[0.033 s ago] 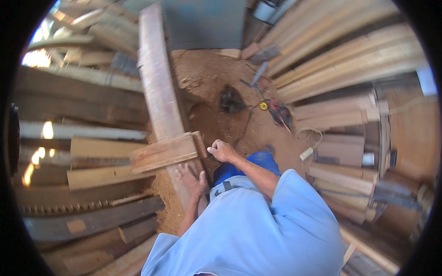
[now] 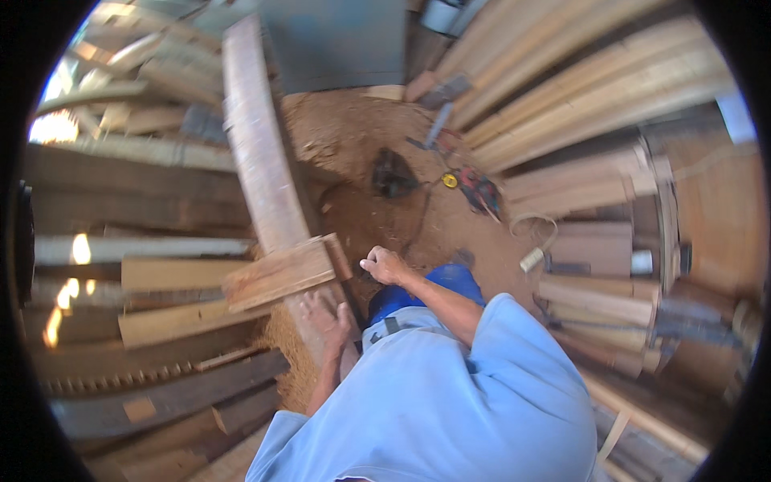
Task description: The person measures a wooden plank using a tape measure and marks it with a pencil, then plugs in a power tool and uses a circular saw to cut the plank along the marked line.
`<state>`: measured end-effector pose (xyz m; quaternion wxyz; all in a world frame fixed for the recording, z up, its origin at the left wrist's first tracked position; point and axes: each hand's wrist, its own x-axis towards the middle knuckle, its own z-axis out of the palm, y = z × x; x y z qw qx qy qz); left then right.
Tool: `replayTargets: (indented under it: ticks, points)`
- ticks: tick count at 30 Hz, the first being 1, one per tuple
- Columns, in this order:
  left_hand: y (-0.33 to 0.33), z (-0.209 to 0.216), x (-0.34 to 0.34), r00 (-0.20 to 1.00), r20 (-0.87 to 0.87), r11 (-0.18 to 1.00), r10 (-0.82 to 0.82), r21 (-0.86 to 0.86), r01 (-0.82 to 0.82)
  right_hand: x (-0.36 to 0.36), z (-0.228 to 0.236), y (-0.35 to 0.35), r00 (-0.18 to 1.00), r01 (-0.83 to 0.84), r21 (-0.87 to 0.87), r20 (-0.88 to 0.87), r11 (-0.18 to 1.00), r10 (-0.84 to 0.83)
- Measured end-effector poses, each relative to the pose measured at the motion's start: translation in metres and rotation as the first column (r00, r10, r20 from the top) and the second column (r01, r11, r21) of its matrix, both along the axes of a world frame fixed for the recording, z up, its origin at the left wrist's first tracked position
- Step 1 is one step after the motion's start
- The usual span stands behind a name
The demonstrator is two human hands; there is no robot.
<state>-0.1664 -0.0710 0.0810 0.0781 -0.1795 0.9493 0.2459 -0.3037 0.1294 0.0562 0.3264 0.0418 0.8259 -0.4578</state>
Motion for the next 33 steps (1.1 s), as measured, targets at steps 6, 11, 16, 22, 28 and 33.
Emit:
replayTargets:
  ticks: [6,11,16,22,28,33]
  points:
    - [0.031,0.033,0.006,0.951,-0.134,0.958,-0.277,-0.112,0.263,0.054,-0.041,0.104,0.975,0.138,0.076,0.166,0.987,-0.149]
    - [0.127,0.026,-0.018,0.715,-0.128,0.689,-0.687,0.195,0.698,0.094,-0.040,0.164,0.948,0.209,0.126,0.216,0.970,-0.233]
    - [0.190,-0.012,-0.046,0.510,0.042,0.452,-0.859,0.530,0.718,0.167,-0.102,0.247,0.983,0.176,0.184,0.027,0.967,-0.184]
    - [0.216,-0.003,-0.098,0.165,0.154,0.219,-0.974,0.462,0.859,0.363,-0.158,0.275,0.690,0.591,0.601,-0.031,0.538,-0.723]
    - [0.182,-0.060,-0.142,0.183,0.267,0.274,-0.946,0.359,0.892,0.432,-0.082,0.224,0.721,0.123,0.570,0.511,0.812,-0.468]
    - [0.195,-0.060,-0.130,0.104,0.347,0.247,-0.932,0.397,0.884,0.501,-0.120,0.168,0.386,0.630,0.693,0.112,0.350,-0.916]
